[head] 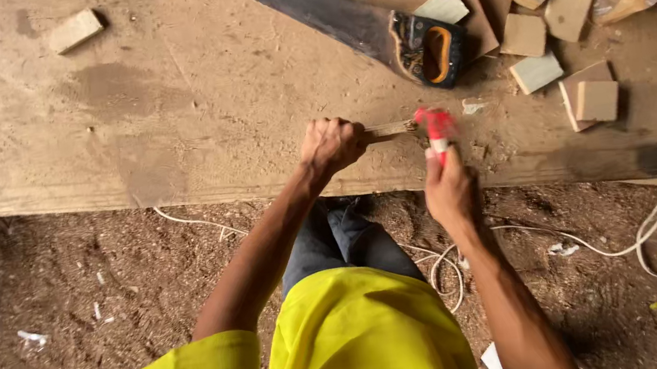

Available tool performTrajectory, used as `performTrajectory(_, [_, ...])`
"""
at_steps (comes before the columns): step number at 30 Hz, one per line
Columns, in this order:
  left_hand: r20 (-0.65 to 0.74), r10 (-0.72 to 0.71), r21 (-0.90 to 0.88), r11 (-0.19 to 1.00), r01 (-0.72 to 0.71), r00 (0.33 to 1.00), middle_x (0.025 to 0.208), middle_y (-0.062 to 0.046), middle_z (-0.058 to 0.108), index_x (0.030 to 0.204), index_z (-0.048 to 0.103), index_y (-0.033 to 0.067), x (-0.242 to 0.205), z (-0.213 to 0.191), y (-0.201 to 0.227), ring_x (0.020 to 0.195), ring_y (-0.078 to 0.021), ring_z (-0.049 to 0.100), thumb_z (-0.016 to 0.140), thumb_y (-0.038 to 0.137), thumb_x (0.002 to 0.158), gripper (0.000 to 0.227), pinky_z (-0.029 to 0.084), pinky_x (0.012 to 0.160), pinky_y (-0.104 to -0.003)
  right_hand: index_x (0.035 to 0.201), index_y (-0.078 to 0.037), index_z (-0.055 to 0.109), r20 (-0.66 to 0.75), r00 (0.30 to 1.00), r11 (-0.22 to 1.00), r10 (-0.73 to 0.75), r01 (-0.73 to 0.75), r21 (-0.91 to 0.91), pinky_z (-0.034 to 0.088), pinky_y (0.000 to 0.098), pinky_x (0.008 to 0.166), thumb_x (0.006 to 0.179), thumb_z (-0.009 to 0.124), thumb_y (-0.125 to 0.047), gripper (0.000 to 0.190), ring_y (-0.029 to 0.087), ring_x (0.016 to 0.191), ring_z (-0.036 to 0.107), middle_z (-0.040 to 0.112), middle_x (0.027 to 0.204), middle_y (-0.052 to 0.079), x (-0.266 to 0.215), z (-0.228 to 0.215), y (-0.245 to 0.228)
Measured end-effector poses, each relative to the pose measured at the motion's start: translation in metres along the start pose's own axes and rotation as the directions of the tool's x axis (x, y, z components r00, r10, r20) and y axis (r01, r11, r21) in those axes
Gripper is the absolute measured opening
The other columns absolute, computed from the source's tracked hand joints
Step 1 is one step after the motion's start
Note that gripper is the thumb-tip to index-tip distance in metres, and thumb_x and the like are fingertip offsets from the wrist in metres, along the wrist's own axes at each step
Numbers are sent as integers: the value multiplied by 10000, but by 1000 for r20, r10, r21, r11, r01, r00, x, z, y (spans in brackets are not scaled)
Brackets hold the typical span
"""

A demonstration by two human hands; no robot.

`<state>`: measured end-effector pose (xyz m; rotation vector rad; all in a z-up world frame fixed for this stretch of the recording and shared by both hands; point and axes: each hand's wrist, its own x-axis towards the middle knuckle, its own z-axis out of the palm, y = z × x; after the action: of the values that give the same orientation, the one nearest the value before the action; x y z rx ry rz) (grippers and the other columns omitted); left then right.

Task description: The person uses a hand saw to cut a small piece of wood, then repeatedly strikes it with a hammer to break it into smaller fragments. The person inspects the broken pieces at the end.

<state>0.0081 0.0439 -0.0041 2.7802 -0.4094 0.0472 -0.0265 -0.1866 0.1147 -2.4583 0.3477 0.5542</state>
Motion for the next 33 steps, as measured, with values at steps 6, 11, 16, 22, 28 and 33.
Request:
performTrajectory(6, [281, -45, -6, 999, 49, 959, 569, 39, 562, 761, 714, 197, 4, -3, -2, 444, -93, 392, 540, 419, 1091, 434, 361, 404, -315, 1033, -18, 538, -623, 641, 797, -449, 603, 45, 442, 349, 489, 1153, 532, -136, 169, 224, 580, 584, 582, 730, 101, -5, 4, 17])
performTrajectory(11, [145, -13, 9, 1000, 12, 989, 511, 29, 550, 739, 708, 232, 4, 6, -1, 426, -106, 365, 568, 463, 992, 370, 339, 405, -323, 1035, -26, 566, -60, 985, 985, -164, 160, -68, 421, 399, 400, 1061, 549, -155, 133, 236, 468, 577, 610, 625, 96, -5, 7, 1])
performTrajectory(16, [212, -24, -70, 997, 39, 977, 568, 17, 561, 790, 715, 239, -1, 19, 12, 409, -96, 359, 548, 428, 1019, 340, 322, 355, -311, 1050, -23, 545, -421, 734, 834, -533, 540, -113, 434, 389, 515, 1159, 573, -162, 179, 256, 586, 607, 595, 729, 119, -31, -42, -3])
performTrajectory(22, [223, -11, -71, 997, 27, 975, 573, 28, 583, 809, 699, 219, 3, 24, -7, 389, -87, 365, 546, 365, 1062, 330, 307, 322, -289, 1193, 17, 496, -109, 962, 964, -249, 235, -127, 398, 388, 357, 1086, 490, -180, 224, 177, 426, 521, 570, 591, 69, -8, -5, -10])
performTrajectory(28, [146, 10, -27, 1000, -6, 989, 580, 25, 593, 738, 680, 208, 22, 27, -20, 425, -96, 372, 574, 432, 1005, 365, 318, 390, -305, 1126, -17, 515, 43, 987, 957, -153, 159, -243, 352, 367, 352, 1092, 476, -287, 274, 172, 402, 455, 522, 570, 60, 10, 34, 48])
performTrajectory(33, [238, -9, -26, 1000, 16, 971, 561, 37, 540, 747, 657, 204, 5, 18, -14, 438, -98, 360, 531, 386, 1077, 397, 323, 397, -321, 1037, -48, 528, -25, 997, 996, -79, 77, -50, 332, 357, 332, 1106, 456, -298, 269, 138, 385, 432, 518, 586, 15, -10, 46, 59])
